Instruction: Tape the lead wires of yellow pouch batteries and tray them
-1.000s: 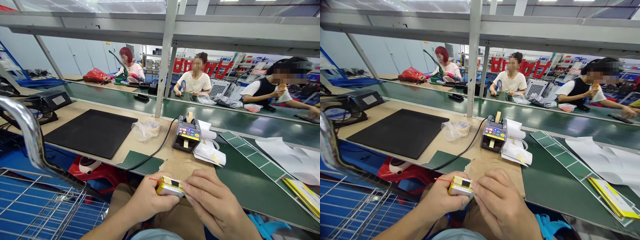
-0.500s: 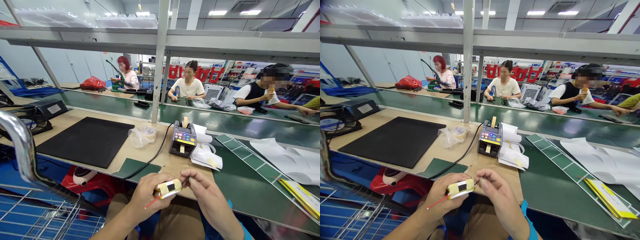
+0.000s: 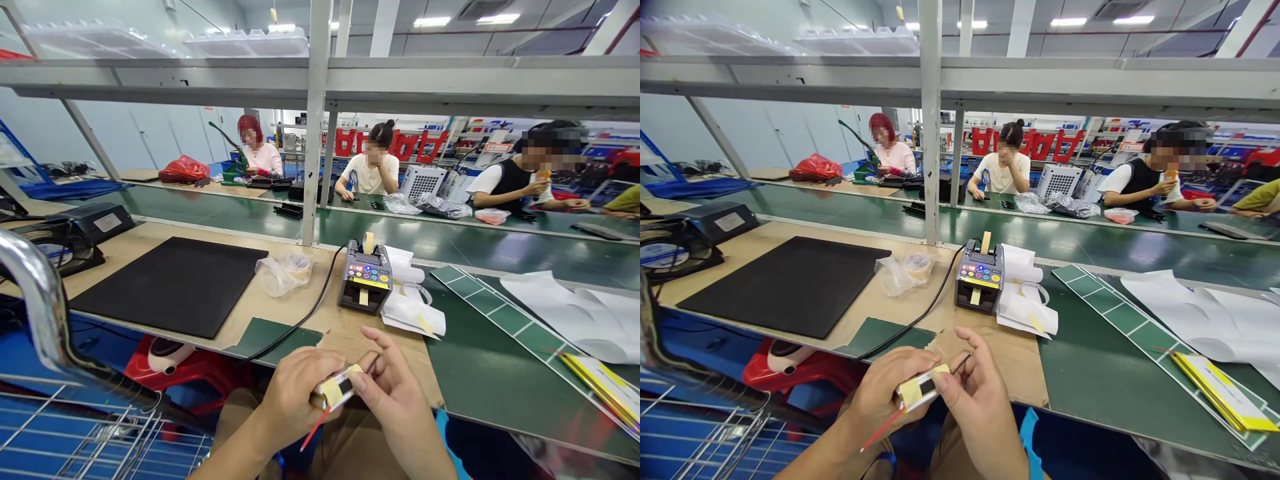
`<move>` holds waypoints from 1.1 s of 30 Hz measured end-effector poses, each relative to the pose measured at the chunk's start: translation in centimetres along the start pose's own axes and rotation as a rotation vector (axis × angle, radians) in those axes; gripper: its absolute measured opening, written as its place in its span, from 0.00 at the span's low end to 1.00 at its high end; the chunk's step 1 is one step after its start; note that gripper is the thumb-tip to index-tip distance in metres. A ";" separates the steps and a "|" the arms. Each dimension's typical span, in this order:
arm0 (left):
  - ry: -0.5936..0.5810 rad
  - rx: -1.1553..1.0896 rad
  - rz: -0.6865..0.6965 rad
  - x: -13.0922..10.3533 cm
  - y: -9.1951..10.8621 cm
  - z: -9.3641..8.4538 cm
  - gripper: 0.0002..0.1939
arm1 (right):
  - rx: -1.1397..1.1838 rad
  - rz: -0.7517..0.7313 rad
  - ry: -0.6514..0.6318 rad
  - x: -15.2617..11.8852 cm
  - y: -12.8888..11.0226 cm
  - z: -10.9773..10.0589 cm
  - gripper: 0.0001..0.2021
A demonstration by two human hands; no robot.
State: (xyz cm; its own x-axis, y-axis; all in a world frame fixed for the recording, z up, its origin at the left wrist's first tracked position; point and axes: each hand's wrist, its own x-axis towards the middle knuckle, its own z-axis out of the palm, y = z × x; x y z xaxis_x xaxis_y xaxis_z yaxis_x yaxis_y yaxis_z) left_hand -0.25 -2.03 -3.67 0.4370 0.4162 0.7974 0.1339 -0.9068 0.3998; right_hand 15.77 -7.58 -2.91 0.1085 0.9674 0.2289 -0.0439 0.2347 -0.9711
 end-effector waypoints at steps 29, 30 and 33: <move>0.090 -1.073 -1.055 2.2 1.5 6.3 0.22 | 0.227 0.189 0.022 -2.1 4.7 -1.7 0.22; 0.038 -1.055 -1.032 2.4 1.5 6.4 0.24 | 0.202 0.176 0.073 -2.1 4.6 -2.7 0.23; 0.000 -0.933 -1.043 2.0 0.7 6.2 0.32 | 0.042 0.124 0.291 -1.3 3.6 -7.6 0.25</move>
State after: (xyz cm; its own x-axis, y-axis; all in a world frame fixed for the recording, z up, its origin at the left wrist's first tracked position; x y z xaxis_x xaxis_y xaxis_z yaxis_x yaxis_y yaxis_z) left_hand 6.24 -2.30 -4.62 0.5037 0.8624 -0.0503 -0.2407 0.1960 0.9506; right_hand 22.97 -8.71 -7.25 0.3788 0.9225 0.0742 -0.1146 0.1263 -0.9854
